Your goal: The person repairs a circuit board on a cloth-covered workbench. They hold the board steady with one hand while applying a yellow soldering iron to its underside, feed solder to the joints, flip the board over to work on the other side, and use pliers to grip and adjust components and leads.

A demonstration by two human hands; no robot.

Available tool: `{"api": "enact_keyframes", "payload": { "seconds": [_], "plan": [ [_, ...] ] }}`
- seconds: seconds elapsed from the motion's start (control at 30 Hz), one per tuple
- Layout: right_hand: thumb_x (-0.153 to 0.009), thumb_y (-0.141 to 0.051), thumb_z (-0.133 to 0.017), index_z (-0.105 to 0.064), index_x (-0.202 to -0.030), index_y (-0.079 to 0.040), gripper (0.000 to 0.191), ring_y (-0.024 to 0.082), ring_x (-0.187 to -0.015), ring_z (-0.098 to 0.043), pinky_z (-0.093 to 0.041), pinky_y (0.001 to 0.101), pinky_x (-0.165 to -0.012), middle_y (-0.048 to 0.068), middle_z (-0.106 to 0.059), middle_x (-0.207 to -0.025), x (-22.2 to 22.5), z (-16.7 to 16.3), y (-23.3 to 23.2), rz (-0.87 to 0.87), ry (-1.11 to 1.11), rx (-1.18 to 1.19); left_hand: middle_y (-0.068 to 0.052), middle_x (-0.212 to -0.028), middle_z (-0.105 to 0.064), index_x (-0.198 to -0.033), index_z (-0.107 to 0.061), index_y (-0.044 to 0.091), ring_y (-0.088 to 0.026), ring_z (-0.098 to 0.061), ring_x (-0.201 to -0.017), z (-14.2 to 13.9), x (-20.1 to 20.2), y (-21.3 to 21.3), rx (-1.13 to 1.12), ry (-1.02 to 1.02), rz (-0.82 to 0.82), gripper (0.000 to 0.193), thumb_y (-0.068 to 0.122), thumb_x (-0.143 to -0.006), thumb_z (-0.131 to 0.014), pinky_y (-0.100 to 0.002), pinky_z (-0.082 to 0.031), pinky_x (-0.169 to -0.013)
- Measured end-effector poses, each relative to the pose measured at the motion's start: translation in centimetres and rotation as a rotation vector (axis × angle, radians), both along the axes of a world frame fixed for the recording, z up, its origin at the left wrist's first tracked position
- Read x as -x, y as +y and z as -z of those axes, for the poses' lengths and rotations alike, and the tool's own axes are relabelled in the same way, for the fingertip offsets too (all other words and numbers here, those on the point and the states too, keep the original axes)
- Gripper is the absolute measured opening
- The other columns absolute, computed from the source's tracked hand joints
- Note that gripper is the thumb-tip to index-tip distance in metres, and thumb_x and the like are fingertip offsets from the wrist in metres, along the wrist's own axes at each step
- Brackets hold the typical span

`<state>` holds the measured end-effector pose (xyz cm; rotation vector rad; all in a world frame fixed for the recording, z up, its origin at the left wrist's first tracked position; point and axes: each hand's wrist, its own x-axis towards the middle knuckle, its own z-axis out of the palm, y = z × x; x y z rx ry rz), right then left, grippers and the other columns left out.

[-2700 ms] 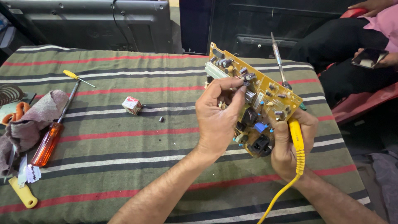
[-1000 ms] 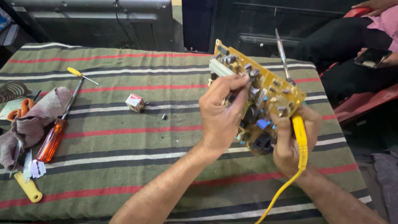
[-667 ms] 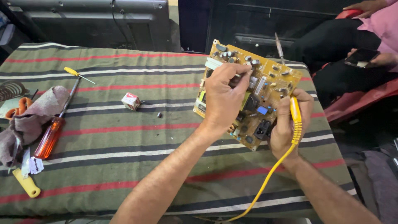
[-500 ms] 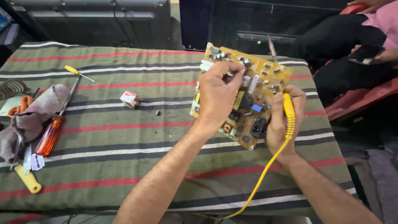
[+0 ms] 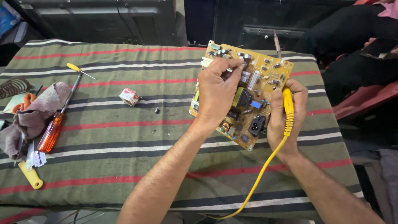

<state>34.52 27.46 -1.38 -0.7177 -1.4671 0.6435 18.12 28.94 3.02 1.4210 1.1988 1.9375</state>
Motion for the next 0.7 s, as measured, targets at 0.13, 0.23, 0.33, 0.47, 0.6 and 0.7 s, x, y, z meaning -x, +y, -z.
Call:
{"api": "enact_keyframes", "payload": {
  "seconds": [0.13, 0.23, 0.33, 0.47, 0.6, 0.7],
  "plan": [
    [-0.119, -0.019, -0.055, -0.046, -0.135, -0.001, 0.025, 0.004, -0.101, -0.052, -0.047, 0.0206, -0.092, 0.003, -0.055, -0.116, -0.08, -0.09, 0.12, 0.012, -0.027, -0.008, -0.001, -0.090, -0.070, -0.107, -0.078, 0.001, -0.004, -0.056, -0.074, -0.07, -0.01, 0.11, 0.022, -0.020, 0.019, 0.013, 0.002, -0.095, -0.073, -0.022, -0.049, -0.067],
    [-0.119, -0.018, -0.054, -0.045, -0.135, 0.000, 0.025, 0.004, -0.100, -0.052, -0.047, 0.0215, -0.094, 0.003, -0.055, -0.115, -0.18, -0.07, 0.18, 0.019, -0.045, -0.007, 0.000, -0.091, -0.071, -0.107, -0.077, 0.001, -0.003, -0.058, -0.074, -0.08, -0.01, 0.22, 0.021, -0.019, 0.022, 0.013, 0.002, -0.095, -0.073, -0.021, -0.050, -0.068],
    [-0.119, -0.018, -0.054, -0.045, -0.135, -0.001, 0.025, 0.005, -0.102, -0.052, -0.047, 0.0203, -0.092, 0.003, -0.055, -0.116, -0.24, 0.04, 0.32, 0.013, -0.049, -0.021, 0.000, -0.091, -0.073, -0.107, -0.078, 0.001, -0.003, -0.058, -0.073, -0.09, -0.02, 0.31, 0.015, -0.014, 0.021, 0.014, 0.002, -0.094, -0.073, -0.021, -0.051, -0.067],
    [-0.119, -0.019, -0.053, -0.045, -0.134, -0.001, 0.025, 0.004, -0.100, -0.052, -0.048, 0.0202, -0.089, 0.003, -0.054, -0.115, -0.43, 0.22, 0.45, -0.006, -0.051, -0.017, 0.000, -0.091, -0.072, -0.108, -0.077, 0.001, -0.003, -0.058, -0.073, -0.04, 0.06, 0.21, 0.019, -0.001, 0.035, 0.014, 0.002, -0.094, -0.073, -0.021, -0.050, -0.066],
    [-0.120, -0.018, -0.054, -0.046, -0.135, -0.002, 0.024, 0.004, -0.097, -0.051, -0.046, 0.0195, -0.087, 0.002, -0.054, -0.113, -0.37, 0.27, 0.54, 0.032, -0.059, -0.025, -0.002, -0.090, -0.071, -0.107, -0.078, 0.001, -0.004, -0.056, -0.072, -0.14, 0.01, 0.23, 0.010, 0.021, 0.015, 0.014, 0.001, -0.094, -0.074, -0.022, -0.049, -0.065],
    [-0.118, -0.018, -0.054, -0.046, -0.133, -0.001, 0.024, 0.005, -0.099, -0.053, -0.047, 0.0218, -0.089, 0.002, -0.056, -0.116, -0.35, 0.11, 0.26, 0.044, -0.069, -0.011, -0.002, -0.090, -0.071, -0.106, -0.077, 0.002, -0.004, -0.059, -0.073, -0.24, -0.03, 0.05, 0.001, 0.038, 0.001, 0.013, 0.002, -0.094, -0.074, -0.022, -0.050, -0.065]
  ]
}}
